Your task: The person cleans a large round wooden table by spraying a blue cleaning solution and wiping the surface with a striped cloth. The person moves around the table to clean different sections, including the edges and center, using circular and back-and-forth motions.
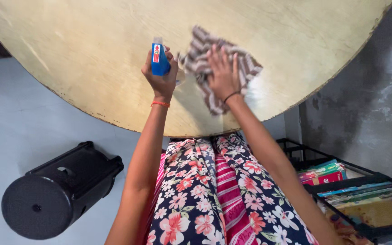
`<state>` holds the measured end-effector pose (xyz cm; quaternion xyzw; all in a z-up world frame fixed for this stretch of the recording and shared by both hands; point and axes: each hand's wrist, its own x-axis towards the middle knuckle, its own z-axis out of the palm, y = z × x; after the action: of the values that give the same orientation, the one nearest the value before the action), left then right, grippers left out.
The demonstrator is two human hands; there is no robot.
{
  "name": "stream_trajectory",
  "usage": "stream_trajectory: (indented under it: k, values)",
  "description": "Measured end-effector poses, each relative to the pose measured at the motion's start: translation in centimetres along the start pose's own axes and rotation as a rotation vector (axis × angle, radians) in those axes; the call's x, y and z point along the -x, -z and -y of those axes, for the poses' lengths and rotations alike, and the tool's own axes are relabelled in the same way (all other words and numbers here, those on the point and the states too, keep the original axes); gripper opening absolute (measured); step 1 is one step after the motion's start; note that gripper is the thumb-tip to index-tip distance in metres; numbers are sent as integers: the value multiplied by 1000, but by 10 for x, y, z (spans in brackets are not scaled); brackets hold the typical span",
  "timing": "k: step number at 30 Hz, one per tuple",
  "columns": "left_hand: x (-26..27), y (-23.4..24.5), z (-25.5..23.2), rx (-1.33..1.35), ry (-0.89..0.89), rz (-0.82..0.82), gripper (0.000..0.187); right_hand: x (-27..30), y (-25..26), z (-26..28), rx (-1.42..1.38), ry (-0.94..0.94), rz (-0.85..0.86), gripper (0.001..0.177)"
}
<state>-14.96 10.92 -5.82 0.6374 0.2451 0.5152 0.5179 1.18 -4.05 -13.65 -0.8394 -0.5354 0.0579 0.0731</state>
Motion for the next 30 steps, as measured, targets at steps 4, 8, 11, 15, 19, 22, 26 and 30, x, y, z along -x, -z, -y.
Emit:
stream_trajectory:
  k: [4, 8, 11, 15, 19, 22, 26, 30]
  values:
    - [1, 1, -3, 60, 33, 11, 24, -4, 34, -93, 17, -396, -36, 68]
    - [8, 1, 0, 69, -56, 9, 24, 98, 42, -110, -40, -523, -51, 69]
    - [11, 1, 1, 52, -34, -17, 25, 132, 15, -66, 67, -371, 22, 70]
    - [9, -1, 5, 8, -173, -18, 24, 100, -2, -4, 30, 48, 135, 80]
    - [13, 1, 4, 53, -47, -31, 24, 32, 19, -34, -3, 35, 58, 80]
    - [15, 3, 3, 11, -84, -14, 21, 22, 51, -98, 8, -270, 62, 74]
    - [14, -1, 2, 51, -85, -45, 22, 93, 66, -129, -22, -461, -71, 71]
    - [14, -1, -5, 13, -16, -50, 21, 132, 26, -69, 25, -420, -99, 76]
